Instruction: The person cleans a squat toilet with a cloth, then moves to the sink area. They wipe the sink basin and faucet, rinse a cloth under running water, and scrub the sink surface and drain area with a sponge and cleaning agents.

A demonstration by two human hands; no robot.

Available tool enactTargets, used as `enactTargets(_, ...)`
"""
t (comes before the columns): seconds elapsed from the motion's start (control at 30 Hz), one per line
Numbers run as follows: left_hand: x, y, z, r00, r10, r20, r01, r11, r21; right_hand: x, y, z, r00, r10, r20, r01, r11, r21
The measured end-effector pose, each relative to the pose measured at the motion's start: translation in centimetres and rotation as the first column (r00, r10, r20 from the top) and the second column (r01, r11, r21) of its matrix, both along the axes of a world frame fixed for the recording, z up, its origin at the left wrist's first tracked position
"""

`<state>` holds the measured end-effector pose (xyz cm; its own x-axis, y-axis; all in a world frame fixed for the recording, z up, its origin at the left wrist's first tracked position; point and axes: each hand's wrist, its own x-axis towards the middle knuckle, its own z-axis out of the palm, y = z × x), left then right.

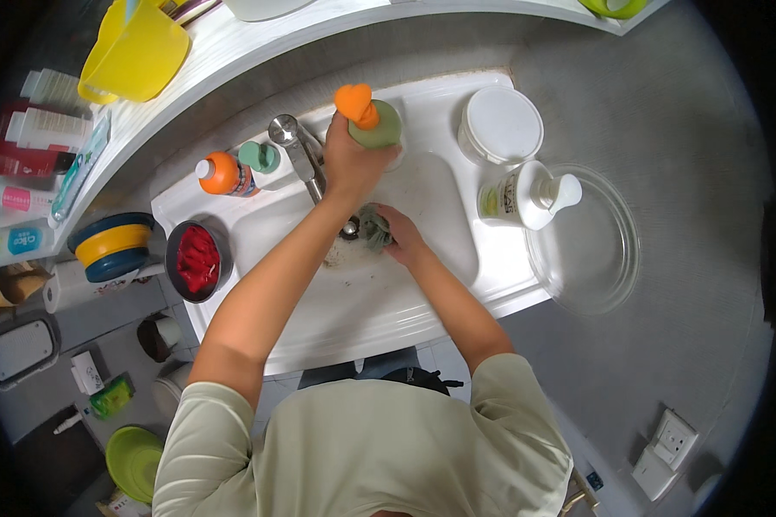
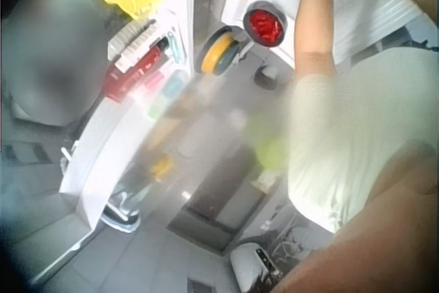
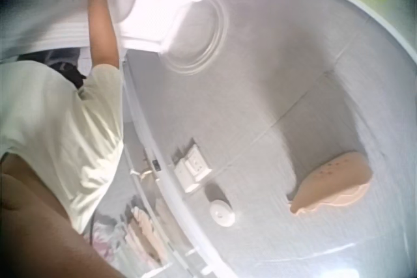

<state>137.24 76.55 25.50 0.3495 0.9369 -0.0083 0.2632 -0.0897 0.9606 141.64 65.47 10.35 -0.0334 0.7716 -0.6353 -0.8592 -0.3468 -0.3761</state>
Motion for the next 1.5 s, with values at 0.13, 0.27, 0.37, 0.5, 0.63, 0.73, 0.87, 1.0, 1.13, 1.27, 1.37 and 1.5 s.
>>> enactTargets(0.13,1.4,2.8,-4.1,0.983,0.146,-0.112,-0.134,0.985,0.113,1.8,-1.2,2.9,0.976,-0.079,-0.203,0.075,0.997,-0.028)
enactTargets(0.27,1.0,5.0,-5.4,0.998,-0.011,-0.065,0.020,0.992,0.127,2.4,-1.8,1.6,0.998,-0.019,-0.053,0.017,0.999,-0.037)
enactTargets(0.37,0.7,5.6,-5.8,0.992,-0.120,-0.045,0.127,0.973,0.194,2.5,-1.2,1.6,0.994,0.010,0.111,-0.009,1.000,-0.013)
enactTargets(0.5,0.7,4.9,-5.6,0.998,-0.056,-0.036,0.063,0.973,0.223,2.0,0.3,1.7,0.993,-0.019,0.119,0.010,0.998,0.070)
enactTargets(0.63,-1.9,-3.2,-2.4,0.989,0.069,-0.127,-0.016,0.925,0.379,1.8,0.8,2.9,0.982,-0.008,0.189,0.015,0.999,-0.037)
enactTargets(0.73,-7.8,-9.4,-0.5,0.954,-0.286,-0.091,0.293,0.953,0.081,1.8,0.4,2.6,0.995,0.034,-0.094,-0.025,0.995,0.095)
enactTargets(0.87,-16.2,-13.4,-1.4,0.950,-0.284,-0.127,0.270,0.956,-0.117,1.1,0.6,-0.2,0.370,0.013,0.929,-0.075,0.997,0.016)
enactTargets(1.0,-22.4,-16.0,-3.8,0.987,-0.118,-0.111,0.084,0.959,-0.270,5.9,1.3,0.4,-0.661,-0.335,0.671,-0.419,0.907,0.041)
enactTargets(1.13,-24.3,-17.6,-3.9,0.995,-0.056,-0.079,0.021,0.921,-0.389,9.6,2.5,-0.9,-0.701,-0.539,0.468,-0.680,0.703,-0.209)
enactTargets(1.27,-24.9,-18.3,-3.6,0.995,-0.093,-0.027,0.076,0.924,-0.376,11.7,2.1,-2.1,-0.879,-0.424,0.220,-0.467,0.669,-0.578)
enactTargets(1.37,-26.2,-18.6,-3.5,0.994,-0.103,-0.018,0.089,0.925,-0.370,10.4,-1.3,-1.5,-0.944,-0.292,0.153,-0.316,0.666,-0.676)
enactTargets(1.5,-28.2,-18.9,-3.3,0.997,-0.078,0.001,0.072,0.919,-0.388,8.2,-8.7,-1.2,-0.946,-0.173,0.273,-0.321,0.583,-0.746)
